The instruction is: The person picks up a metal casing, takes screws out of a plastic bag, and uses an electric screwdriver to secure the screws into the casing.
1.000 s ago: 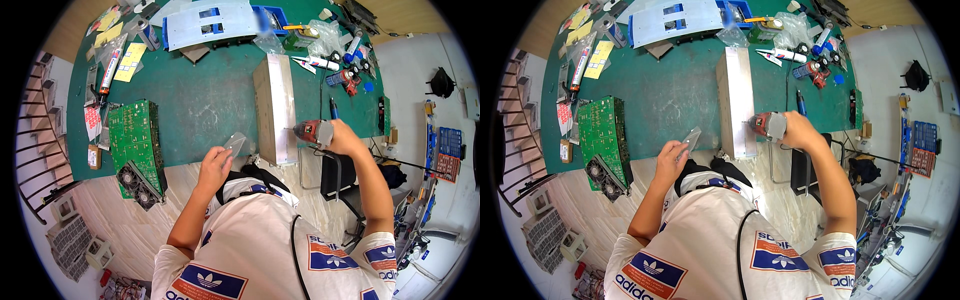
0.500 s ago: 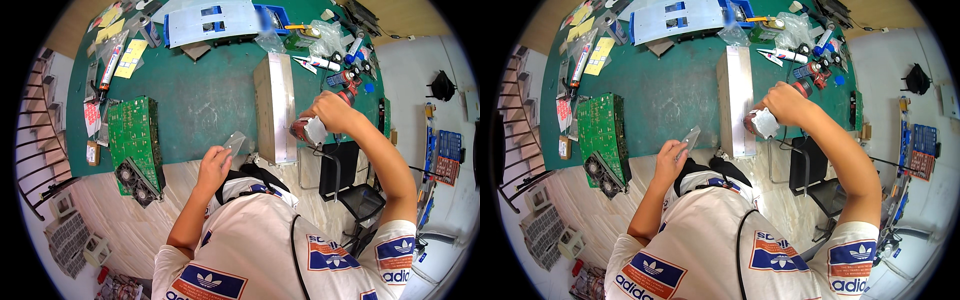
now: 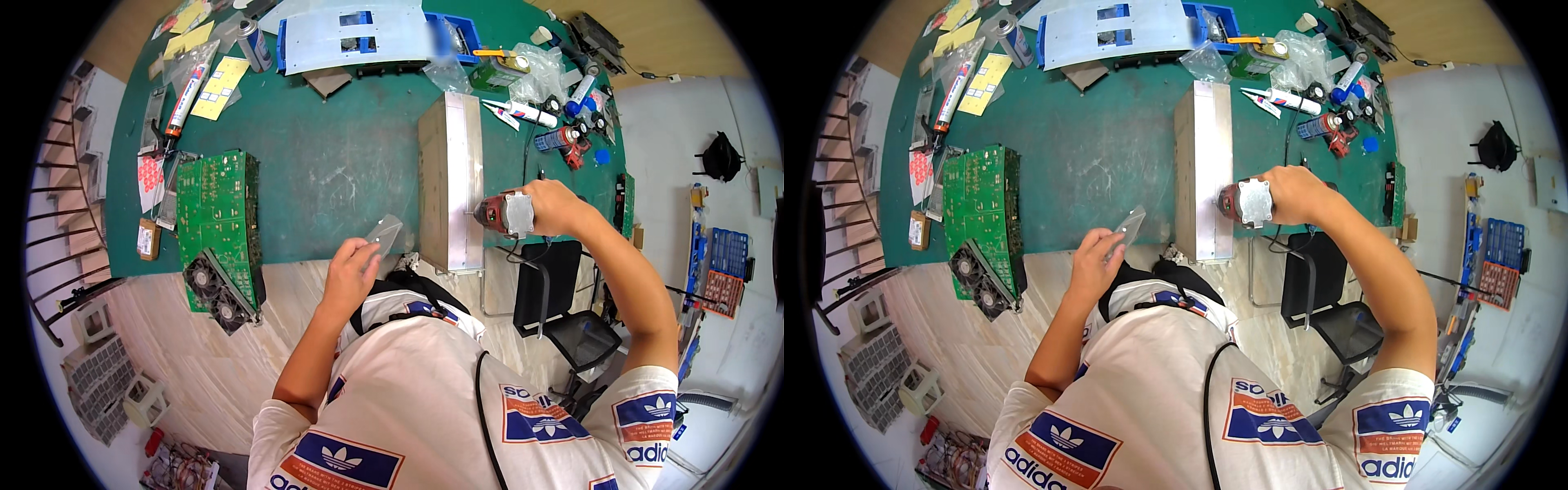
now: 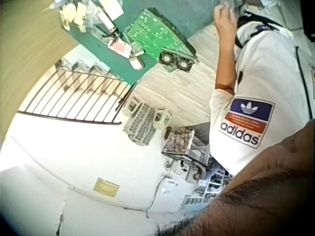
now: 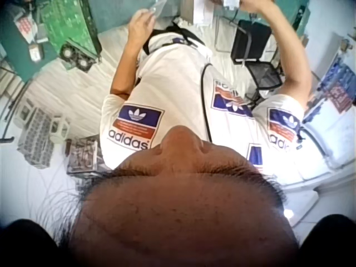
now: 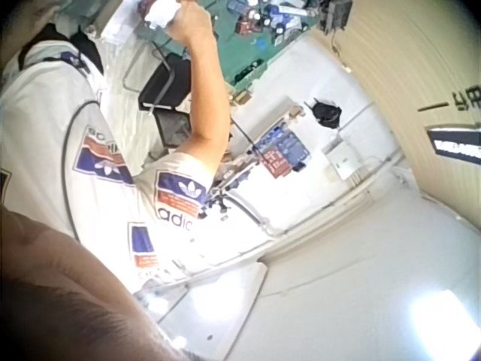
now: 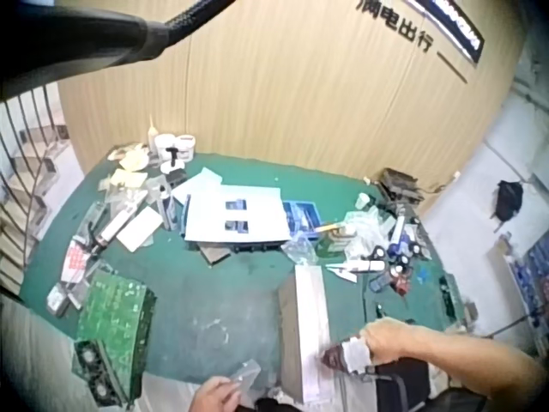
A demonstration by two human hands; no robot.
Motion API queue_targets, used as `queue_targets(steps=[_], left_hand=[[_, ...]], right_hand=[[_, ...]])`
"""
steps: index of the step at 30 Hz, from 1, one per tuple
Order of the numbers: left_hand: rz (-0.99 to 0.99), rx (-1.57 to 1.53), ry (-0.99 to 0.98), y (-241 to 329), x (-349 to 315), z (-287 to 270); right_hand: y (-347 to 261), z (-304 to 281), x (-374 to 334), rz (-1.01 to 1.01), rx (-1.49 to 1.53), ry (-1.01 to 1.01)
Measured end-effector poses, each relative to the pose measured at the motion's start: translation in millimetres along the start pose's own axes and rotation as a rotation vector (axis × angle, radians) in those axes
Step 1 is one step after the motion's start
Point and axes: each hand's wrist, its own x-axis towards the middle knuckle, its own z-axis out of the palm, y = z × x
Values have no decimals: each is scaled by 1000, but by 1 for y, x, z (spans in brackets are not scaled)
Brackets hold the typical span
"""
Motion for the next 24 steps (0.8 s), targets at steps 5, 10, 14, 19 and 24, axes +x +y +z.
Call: queue_targets(steps=[5,10,14,19,24], left_hand=[[17,-13,-17,0,5,0],[1,-19,-41,5,8,-4],[-61,-31,-70,7,6,-5],[-31,-47,-59,4,8,-3],[70,-23,-28,-5,11,3]], right_hand=[[-3,12,-12,98,147,79],[-2,35,-19,203,303,137],[-4,47,-24,239,375,170],[4,66,-33,153,633,254],[1,74,-43,216,761,304]])
